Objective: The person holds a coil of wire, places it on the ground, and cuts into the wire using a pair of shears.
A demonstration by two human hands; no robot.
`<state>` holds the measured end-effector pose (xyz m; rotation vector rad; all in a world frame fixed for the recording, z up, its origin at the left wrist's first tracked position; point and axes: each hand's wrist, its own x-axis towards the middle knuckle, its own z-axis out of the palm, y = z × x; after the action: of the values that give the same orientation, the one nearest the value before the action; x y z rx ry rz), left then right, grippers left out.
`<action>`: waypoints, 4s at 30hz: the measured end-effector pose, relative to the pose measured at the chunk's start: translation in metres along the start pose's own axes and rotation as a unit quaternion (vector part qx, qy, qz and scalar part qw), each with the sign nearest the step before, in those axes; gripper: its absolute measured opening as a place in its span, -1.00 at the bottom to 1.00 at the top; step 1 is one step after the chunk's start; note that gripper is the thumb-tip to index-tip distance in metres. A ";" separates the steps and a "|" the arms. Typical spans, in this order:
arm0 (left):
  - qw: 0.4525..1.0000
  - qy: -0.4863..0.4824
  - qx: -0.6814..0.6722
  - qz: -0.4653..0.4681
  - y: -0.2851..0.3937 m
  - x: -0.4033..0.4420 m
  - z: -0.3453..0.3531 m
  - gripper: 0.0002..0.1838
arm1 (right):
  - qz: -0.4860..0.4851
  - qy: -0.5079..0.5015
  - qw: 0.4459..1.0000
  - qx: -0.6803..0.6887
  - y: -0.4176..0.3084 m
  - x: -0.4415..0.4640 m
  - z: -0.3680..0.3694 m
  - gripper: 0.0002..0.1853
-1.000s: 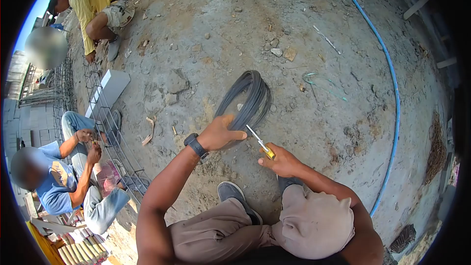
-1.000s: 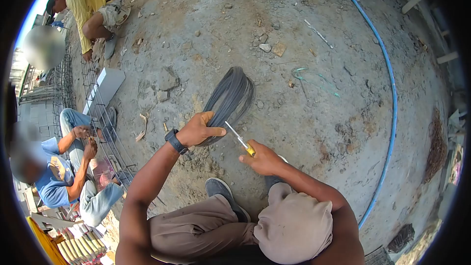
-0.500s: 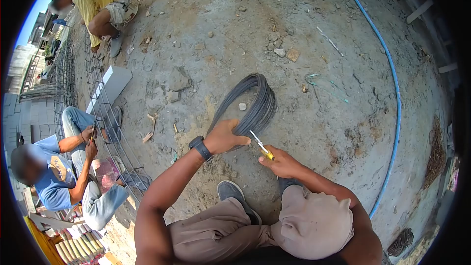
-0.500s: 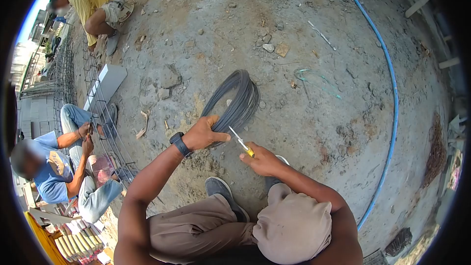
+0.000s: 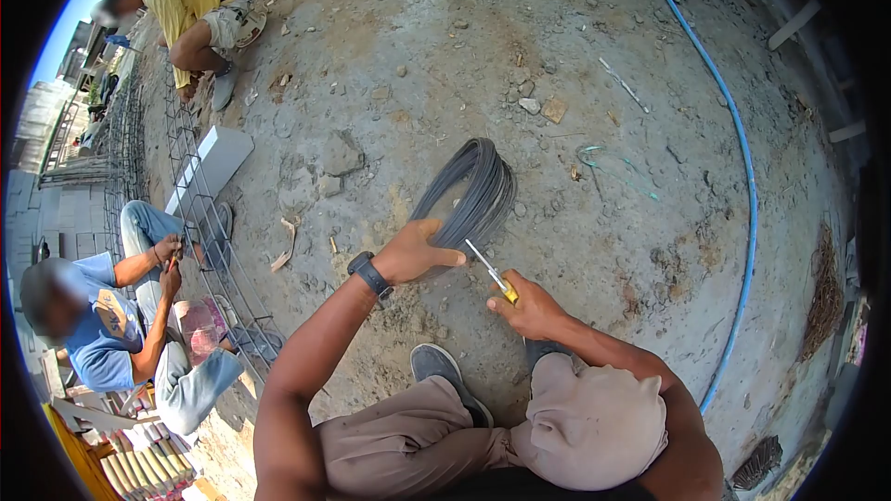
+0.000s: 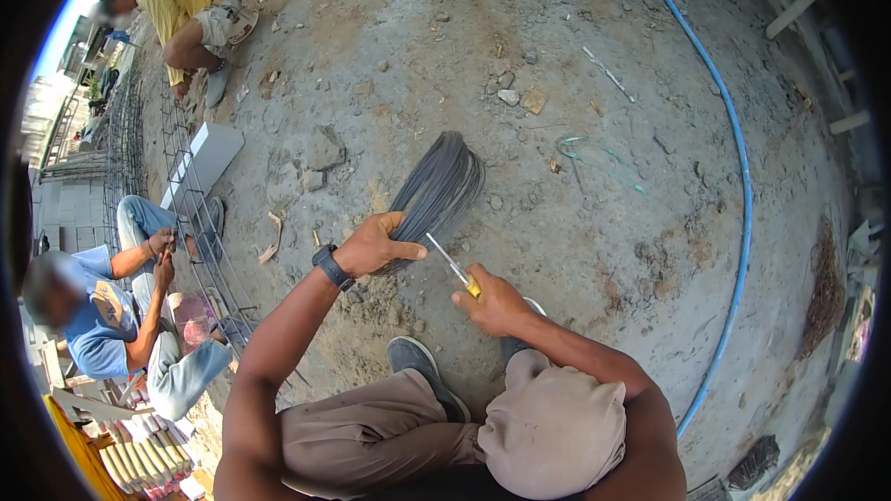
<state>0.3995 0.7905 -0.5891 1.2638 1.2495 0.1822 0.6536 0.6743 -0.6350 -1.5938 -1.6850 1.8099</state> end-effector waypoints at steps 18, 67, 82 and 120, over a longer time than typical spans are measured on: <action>0.997 -0.059 0.049 0.001 -0.025 0.011 0.010 -0.58 | -0.019 -0.022 0.999 0.029 0.003 0.005 0.002 -0.29; 0.992 -0.069 -0.104 0.008 -0.023 0.010 0.012 -0.59 | -0.006 -0.026 0.998 0.050 -0.003 0.007 0.003 -0.16; 0.994 -0.058 -0.087 0.001 -0.016 0.007 0.018 -0.58 | 0.004 -0.019 1.000 -0.016 -0.009 0.000 -0.005 -0.24; 0.990 -0.049 -0.120 -0.054 0.008 0.000 0.027 -0.67 | -0.009 0.011 0.999 -0.031 -0.010 0.002 -0.002 -0.33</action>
<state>0.4246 0.7768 -0.5878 0.9850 1.1711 0.1841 0.6497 0.6803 -0.6272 -1.6114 -1.7572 1.7422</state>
